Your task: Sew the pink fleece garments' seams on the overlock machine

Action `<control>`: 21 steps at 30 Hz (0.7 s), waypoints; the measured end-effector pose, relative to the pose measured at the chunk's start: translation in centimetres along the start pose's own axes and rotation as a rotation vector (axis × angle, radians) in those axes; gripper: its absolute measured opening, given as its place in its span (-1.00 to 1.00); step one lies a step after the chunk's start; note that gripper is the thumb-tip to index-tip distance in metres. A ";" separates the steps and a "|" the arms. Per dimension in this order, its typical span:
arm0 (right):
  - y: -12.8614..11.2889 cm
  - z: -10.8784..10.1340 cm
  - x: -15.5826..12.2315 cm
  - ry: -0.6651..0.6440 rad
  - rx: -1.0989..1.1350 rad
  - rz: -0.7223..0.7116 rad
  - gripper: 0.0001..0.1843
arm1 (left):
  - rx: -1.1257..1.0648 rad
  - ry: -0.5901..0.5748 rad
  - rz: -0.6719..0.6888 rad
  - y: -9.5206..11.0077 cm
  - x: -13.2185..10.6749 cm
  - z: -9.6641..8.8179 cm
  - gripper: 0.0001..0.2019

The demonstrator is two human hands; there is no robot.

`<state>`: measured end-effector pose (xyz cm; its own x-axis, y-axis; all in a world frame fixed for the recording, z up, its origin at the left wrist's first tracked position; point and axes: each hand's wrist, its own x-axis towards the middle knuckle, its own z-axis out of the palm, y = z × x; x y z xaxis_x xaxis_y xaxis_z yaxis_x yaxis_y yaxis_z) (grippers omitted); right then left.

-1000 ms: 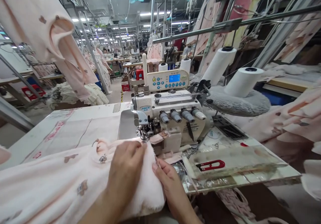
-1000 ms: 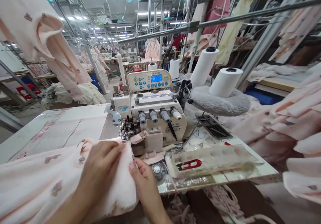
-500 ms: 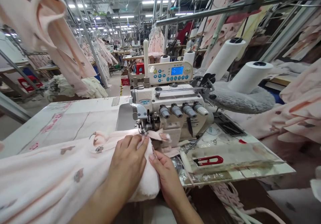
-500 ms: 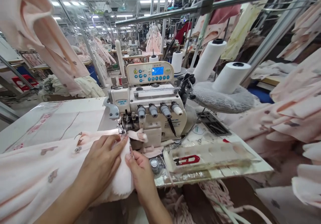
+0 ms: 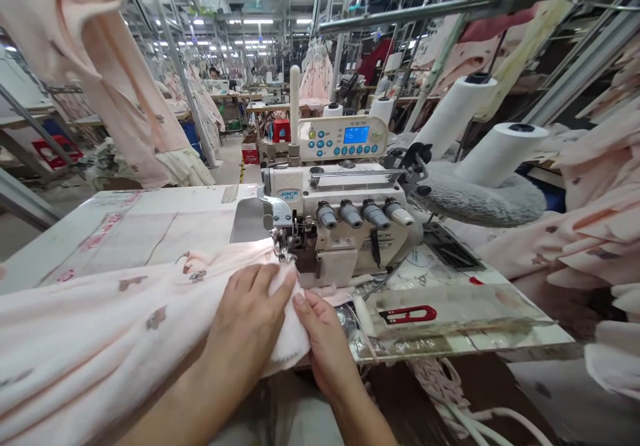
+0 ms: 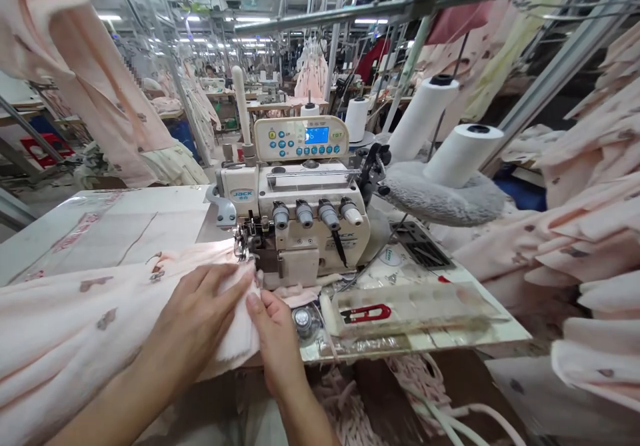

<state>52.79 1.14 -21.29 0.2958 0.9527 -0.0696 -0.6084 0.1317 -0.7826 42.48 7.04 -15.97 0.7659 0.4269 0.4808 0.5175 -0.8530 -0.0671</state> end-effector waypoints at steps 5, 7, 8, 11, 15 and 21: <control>0.1 -0.7 -1.5 -0.022 -0.038 0.036 -0.66 | -0.150 0.154 -0.008 0.9 -3.7 0.1 -0.67; 0.2 -0.9 -2.0 -0.047 -0.057 0.079 -0.66 | -0.181 0.215 -0.036 1.1 -4.5 0.4 -0.72; 0.2 -0.9 -2.2 -0.058 -0.069 0.088 -0.66 | -0.197 0.236 -0.042 1.1 -4.7 0.4 -0.76; 0.3 -0.7 -2.4 -0.039 -0.110 0.036 -0.62 | -0.282 0.289 -0.044 1.0 -4.3 0.4 -0.83; 0.1 -0.3 -2.5 0.005 0.007 0.056 -0.52 | -0.410 0.325 -0.103 1.2 -3.6 -0.2 -0.84; 0.0 0.3 -3.0 0.015 -0.032 0.038 -0.64 | -0.479 0.310 -0.125 1.7 -4.0 0.0 -0.83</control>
<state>51.70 -1.61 -20.96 0.2837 0.9528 -0.1085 -0.5955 0.0864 -0.7987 40.32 3.86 -18.01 0.5252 0.4868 0.6980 0.3115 -0.8733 0.3746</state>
